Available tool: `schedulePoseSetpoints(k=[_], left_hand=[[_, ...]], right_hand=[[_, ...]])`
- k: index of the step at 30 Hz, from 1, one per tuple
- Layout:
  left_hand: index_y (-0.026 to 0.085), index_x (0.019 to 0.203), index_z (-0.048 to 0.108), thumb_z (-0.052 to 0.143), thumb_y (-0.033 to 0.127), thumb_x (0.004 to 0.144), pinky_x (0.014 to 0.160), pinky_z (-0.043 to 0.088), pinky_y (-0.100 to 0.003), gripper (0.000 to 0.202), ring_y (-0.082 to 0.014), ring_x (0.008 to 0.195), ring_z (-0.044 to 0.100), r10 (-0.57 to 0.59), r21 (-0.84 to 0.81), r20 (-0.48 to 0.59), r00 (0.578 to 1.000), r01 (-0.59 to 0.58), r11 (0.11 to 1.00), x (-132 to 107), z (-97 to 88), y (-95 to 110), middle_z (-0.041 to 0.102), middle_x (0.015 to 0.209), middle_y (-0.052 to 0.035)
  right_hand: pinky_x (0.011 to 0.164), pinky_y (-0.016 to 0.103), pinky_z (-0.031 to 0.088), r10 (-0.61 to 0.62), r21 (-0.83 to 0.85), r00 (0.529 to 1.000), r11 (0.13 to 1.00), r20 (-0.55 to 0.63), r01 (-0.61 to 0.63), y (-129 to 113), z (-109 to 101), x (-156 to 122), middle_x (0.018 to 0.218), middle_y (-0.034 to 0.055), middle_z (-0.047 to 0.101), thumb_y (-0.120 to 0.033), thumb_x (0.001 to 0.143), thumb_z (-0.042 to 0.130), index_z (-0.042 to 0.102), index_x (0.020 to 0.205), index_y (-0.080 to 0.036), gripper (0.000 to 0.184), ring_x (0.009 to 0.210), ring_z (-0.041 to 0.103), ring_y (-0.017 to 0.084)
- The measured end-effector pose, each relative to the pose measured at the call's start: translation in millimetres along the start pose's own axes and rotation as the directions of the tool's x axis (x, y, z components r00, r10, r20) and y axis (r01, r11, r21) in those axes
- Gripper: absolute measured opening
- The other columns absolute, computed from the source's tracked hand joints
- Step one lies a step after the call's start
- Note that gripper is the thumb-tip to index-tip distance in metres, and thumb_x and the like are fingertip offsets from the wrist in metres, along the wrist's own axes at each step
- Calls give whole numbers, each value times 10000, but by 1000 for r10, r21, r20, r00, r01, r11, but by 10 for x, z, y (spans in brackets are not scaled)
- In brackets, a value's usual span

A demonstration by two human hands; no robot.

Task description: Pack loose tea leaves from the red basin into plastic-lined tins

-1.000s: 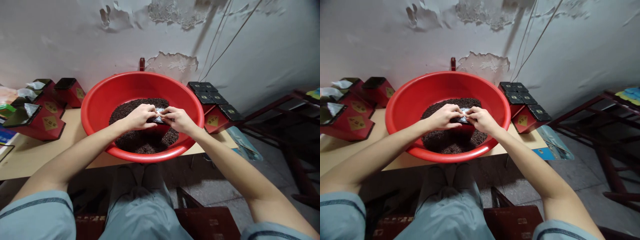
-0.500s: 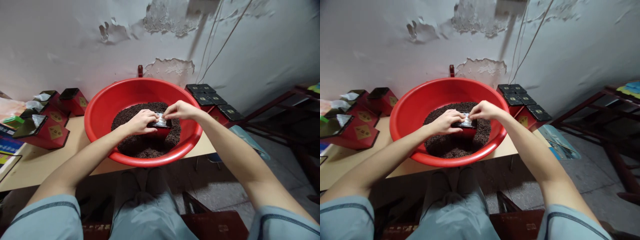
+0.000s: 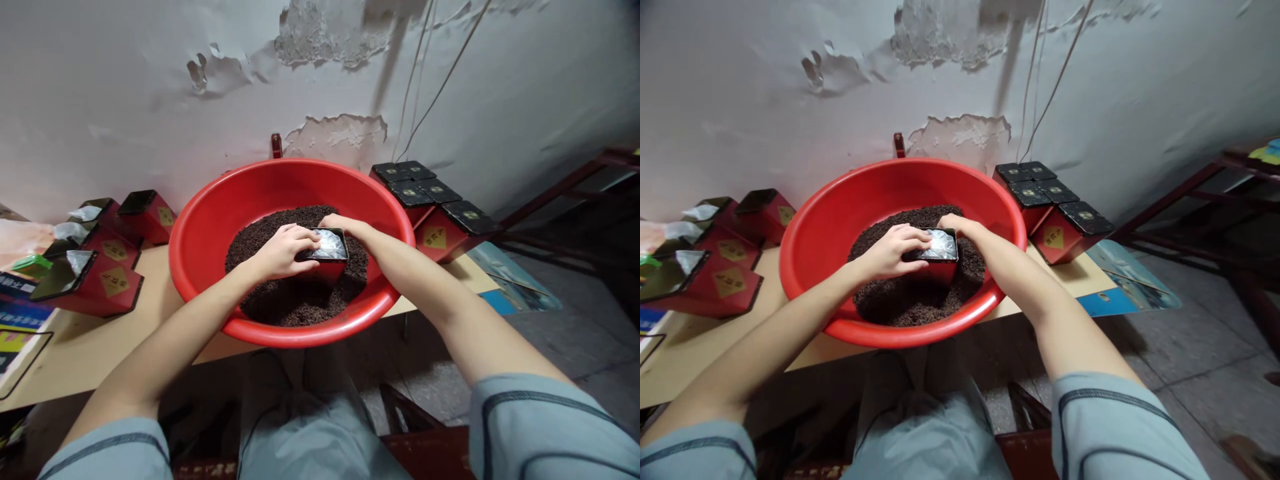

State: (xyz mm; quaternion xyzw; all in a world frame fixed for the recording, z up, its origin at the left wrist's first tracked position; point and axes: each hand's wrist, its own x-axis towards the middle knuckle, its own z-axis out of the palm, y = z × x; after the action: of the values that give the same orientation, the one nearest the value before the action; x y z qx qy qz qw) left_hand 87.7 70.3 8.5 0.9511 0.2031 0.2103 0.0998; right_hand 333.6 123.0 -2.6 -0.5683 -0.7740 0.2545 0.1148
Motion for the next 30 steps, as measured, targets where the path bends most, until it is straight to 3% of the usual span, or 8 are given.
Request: schedulePoseSetpoints(k=[5, 8, 11, 14, 19, 22, 26, 30], left_hand=[[219, 1153, 758, 786, 372, 914, 1191, 410, -596, 285, -339, 1337, 585, -16, 6, -13, 1000, 16, 1000, 10, -7, 11, 689, 1381, -144], [219, 1148, 779, 814, 356, 882, 1229, 391, -630, 302, -383, 1463, 480, -55, -8, -55, 997, 55, 998, -1, 11, 15, 537, 1542, -180], [215, 1157, 786, 830, 340, 863, 1286, 326, -657, 323, -428, 1566, 359, -117, -64, -63, 991, 113, 992, -16, 43, 9, 384, 1649, -185], [218, 1199, 776, 847, 362, 841, 1284, 339, -671, 393, -457, 1562, 366, -207, -148, -33, 978, 200, 969, -29, 80, -12, 348, 1657, -180], [244, 1219, 763, 854, 422, 825, 1276, 355, -672, 442, -435, 1526, 431, -278, -199, -26, 960, 268, 943, -43, 111, -46, 429, 1595, -157], [236, 1203, 769, 860, 419, 819, 1265, 381, -646, 436, -416, 1513, 462, -269, -196, -32, 963, 258, 946, -44, 109, -59, 470, 1569, -165], [205, 1197, 781, 859, 451, 813, 1255, 405, -608, 463, -418, 1498, 496, -263, -187, -37, 964, 252, 949, -43, 100, -85, 487, 1574, -195], [199, 1199, 782, 830, 422, 835, 1230, 443, -569, 430, -386, 1455, 561, -221, -184, -58, 974, 207, 961, -48, 83, -118, 547, 1545, -198]], right_hand=[[632, 244, 480, 83, -91, 991, 993, 103, -74, -7, -308, 32, 919, 53, 740, -113, 728, 701, 651, 893, -191, 189, 787, 649, 182], [632, 267, 529, 89, 73, 991, 994, -104, -82, 88, -477, -173, 1018, 60, 697, -178, 788, 684, 556, 959, -215, 217, 793, 632, 182], [736, 357, 585, 78, 204, 927, 979, -368, -1, 161, -519, -436, 900, 30, 633, -210, 803, 657, 508, 946, -240, 209, 807, 612, 212], [825, 416, 606, 20, 288, 896, 950, -443, 121, 134, -386, -719, 906, 25, 621, -246, 829, 619, 534, 1014, -250, 204, 873, 632, 237], [1102, 493, 527, -264, 242, 864, 888, -428, 392, -26, -96, -1112, 1302, 83, 637, -338, 938, 557, 590, 1386, -292, 452, 1249, 618, 281], [1179, 535, 455, -421, 122, 836, 865, -351, 487, -97, 19, -1209, 1340, 122, 580, -420, 932, 637, 680, 1275, -272, 376, 1346, 572, 318], [1122, 544, 502, -376, 4, 844, 913, -383, 408, -222, 223, -1191, 1302, 165, 560, -593, 869, 749, 658, 1070, -214, 439, 1271, 599, 348], [1076, 526, 542, -200, -50, 831, 978, -519, 204, -388, 383, -1123, 1224, 164, 584, -592, 915, 692, 641, 1126, -201, 447, 1161, 649, 340]])
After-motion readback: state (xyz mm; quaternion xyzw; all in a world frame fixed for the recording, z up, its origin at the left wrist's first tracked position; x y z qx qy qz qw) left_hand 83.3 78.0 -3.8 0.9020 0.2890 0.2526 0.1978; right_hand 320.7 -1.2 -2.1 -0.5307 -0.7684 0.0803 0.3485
